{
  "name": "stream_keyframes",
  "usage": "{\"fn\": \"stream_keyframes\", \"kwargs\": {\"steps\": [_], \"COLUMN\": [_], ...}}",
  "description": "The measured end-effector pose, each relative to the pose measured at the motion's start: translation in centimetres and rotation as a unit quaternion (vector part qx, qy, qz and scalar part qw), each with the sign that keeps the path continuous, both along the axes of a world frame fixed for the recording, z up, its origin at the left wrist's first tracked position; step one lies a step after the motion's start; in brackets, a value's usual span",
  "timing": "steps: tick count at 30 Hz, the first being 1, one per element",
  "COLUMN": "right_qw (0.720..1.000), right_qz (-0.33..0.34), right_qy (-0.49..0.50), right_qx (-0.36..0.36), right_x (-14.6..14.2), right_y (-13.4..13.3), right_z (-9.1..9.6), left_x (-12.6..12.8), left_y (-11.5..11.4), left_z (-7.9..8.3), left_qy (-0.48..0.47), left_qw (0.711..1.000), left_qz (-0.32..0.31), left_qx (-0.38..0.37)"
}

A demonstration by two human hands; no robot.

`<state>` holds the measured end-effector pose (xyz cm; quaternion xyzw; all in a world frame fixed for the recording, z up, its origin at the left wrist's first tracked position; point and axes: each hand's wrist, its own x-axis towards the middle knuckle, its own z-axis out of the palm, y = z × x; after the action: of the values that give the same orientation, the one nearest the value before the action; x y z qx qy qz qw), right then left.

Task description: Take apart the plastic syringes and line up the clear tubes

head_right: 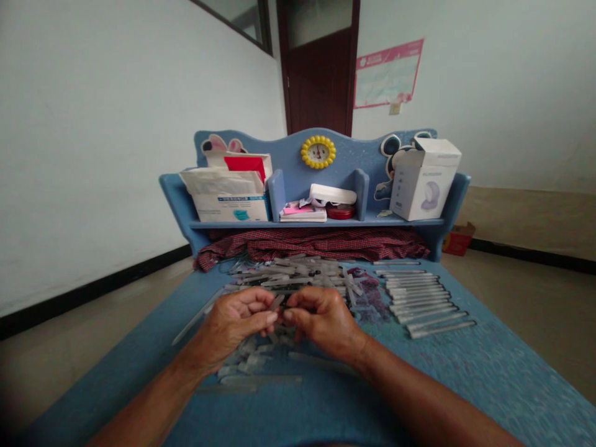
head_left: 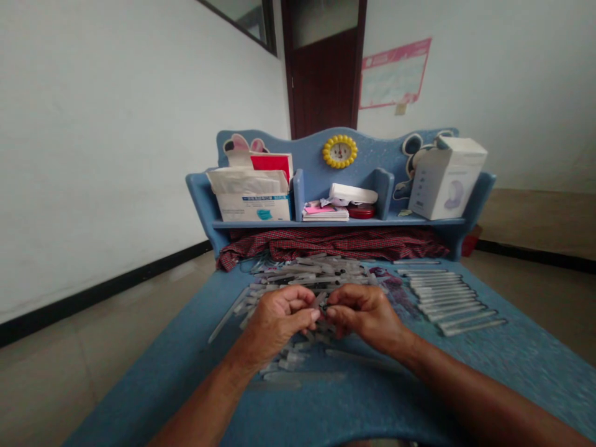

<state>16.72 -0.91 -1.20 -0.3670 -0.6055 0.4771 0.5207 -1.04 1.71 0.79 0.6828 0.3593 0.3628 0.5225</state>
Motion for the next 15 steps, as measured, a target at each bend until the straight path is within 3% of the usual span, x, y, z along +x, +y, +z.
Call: {"fn": "stream_keyframes", "kwargs": {"steps": [8, 15], "right_qw": [0.999, 0.999], "right_qz": [-0.021, -0.024], "right_qy": [0.032, 0.018], "right_qx": [-0.02, -0.018], "right_x": [1.3, 1.0], "right_y": [0.4, 0.3], "right_z": [1.1, 0.9], "left_x": [-0.3, -0.1], "left_y": [0.0, -0.2], "left_z": [0.1, 0.3], "left_qy": [0.053, 0.095], "left_qw": [0.997, 0.992], "left_qz": [0.014, 0.024], "left_qx": [0.06, 0.084]}}
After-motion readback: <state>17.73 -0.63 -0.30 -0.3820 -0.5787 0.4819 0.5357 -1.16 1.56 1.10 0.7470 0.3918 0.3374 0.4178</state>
